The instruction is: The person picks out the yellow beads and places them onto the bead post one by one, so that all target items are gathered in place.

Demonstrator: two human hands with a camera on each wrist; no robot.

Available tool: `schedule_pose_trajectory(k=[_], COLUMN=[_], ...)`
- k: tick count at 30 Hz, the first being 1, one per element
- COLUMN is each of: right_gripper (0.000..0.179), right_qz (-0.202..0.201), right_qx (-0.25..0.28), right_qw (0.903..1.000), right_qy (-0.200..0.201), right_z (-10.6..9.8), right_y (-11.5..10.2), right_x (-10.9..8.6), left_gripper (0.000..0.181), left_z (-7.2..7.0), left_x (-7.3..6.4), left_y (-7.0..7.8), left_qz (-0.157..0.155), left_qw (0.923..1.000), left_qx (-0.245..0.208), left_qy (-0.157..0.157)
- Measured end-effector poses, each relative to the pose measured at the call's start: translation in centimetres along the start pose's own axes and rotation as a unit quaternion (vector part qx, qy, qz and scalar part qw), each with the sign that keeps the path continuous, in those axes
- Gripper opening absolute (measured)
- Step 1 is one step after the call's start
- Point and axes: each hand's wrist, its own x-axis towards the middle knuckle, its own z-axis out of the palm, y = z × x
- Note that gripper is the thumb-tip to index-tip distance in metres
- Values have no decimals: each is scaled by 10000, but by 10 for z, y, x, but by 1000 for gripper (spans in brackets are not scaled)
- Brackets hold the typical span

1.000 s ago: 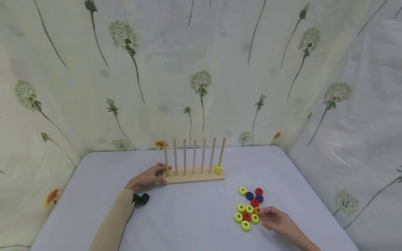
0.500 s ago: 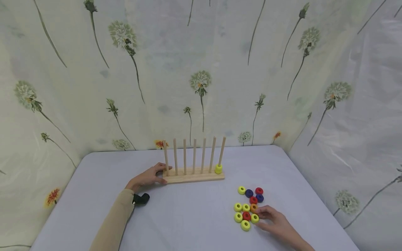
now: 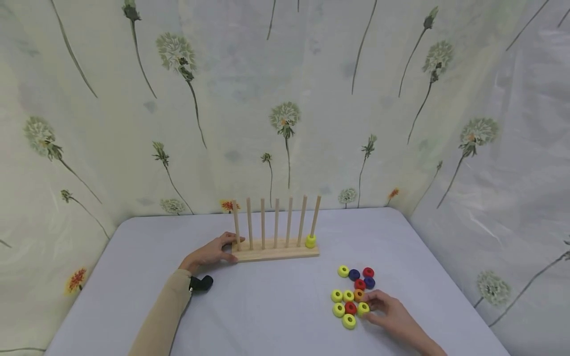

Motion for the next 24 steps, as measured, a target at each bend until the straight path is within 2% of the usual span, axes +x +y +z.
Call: schedule_pose_trajectory(k=[5, 12, 21, 24], right_gripper=[39, 36, 36, 36], right_qz=[-206, -763, -1552, -1652], right_qx=[302, 406, 543, 546], right_qw=[9993, 9961, 9857, 9838], right_qy=[-100, 147, 359, 431], right_z=[-11, -26, -41, -45], right_y=[-15, -41, -77, -93], right_x=[5, 19, 55, 69], left_gripper=[65, 67, 66, 66], left_z=[1, 1, 1, 1], left_x=[-1, -3, -2, -1], left_y=[2, 6, 3, 3], left_qz=[18, -35, -6, -21], left_qw=[10000, 10000, 10000, 9999], left_qx=[37, -10, 82, 63], left_qy=[36, 41, 52, 79])
